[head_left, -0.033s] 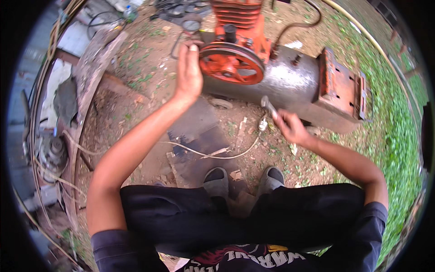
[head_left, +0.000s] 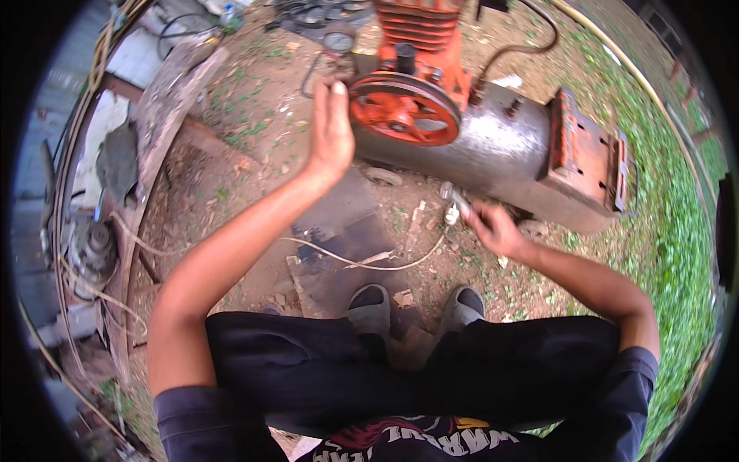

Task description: The person uses a wrench to loosen and tighten bolts on a red air compressor tank sitting on the ground, then moves to a wooden bench and handles a larger electric motor.

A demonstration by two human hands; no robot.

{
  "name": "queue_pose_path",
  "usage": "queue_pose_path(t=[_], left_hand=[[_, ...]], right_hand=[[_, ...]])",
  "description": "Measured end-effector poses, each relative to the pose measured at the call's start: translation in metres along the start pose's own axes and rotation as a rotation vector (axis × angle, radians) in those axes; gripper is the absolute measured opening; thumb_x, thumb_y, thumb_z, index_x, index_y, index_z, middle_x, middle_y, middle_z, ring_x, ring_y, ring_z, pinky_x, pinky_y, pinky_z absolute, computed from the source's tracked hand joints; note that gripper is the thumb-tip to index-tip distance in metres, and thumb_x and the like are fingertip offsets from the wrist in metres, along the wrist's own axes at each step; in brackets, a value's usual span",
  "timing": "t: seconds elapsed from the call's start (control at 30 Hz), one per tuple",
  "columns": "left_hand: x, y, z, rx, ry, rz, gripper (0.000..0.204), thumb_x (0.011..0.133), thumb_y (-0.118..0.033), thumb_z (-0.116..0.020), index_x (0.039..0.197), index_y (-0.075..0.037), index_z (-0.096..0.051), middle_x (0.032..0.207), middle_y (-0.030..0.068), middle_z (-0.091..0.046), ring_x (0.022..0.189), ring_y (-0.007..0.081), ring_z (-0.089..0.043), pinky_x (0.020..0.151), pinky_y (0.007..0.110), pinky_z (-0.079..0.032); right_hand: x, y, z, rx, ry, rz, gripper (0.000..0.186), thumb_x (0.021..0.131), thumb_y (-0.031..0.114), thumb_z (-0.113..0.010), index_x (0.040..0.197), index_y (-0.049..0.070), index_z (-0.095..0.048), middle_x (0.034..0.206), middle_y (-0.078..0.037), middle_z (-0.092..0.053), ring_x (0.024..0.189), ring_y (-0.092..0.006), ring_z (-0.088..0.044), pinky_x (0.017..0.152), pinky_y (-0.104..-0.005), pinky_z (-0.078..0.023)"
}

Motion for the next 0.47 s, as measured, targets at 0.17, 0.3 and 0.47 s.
queue_pose_path(t=[0.17,0.3,0.47], left_hand=[[-0.085,0.016,0.039,0.168,0.12,0.156,0.039,0.093,-0.016,-0.055,0.128,-0.003,-0.043,0.122,0.011,-0.05,0.114,0.02,-0.048,0.092,0.034,-0.043],[-0.094,0.006,0.071,0.243,0.274,0.286,0.043,0.088,-0.008,-0.061,0.128,-0.005,-0.046,0.121,0.0083,-0.054,0.114,0.0204,-0.05,0.098,0.037,-0.04],[-0.051,-0.015,0.133,0.531,0.226,-0.036,0.037,0.089,-0.01,-0.06,0.124,-0.005,-0.049,0.122,0.0092,-0.056,0.118,0.0226,-0.053,0.095,0.037,-0.044]], right_hand=[[-0.004,0.023,-0.045,-0.087,0.272,-0.009,0.029,0.095,0.026,-0.061,0.084,0.0,-0.061,0.06,-0.015,-0.053,0.053,-0.0224,-0.051,0.054,-0.0389,-0.042],[0.032,0.059,-0.064,-0.083,0.313,0.086,0.032,0.093,0.028,-0.064,0.079,-0.001,-0.059,0.058,-0.015,-0.052,0.052,-0.0231,-0.05,0.054,-0.0391,-0.042],[0.081,0.114,-0.092,-0.084,0.312,0.161,0.034,0.094,0.031,-0.063,0.078,0.002,-0.059,0.058,-0.003,-0.049,0.055,-0.0134,-0.04,0.052,-0.0358,-0.038]])
Point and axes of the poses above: each hand's wrist, its own x-axis towards the middle knuckle, its own z-axis out of the back of the hand, y = z × x, the point moved 2 cm from there along x, towards the middle knuckle
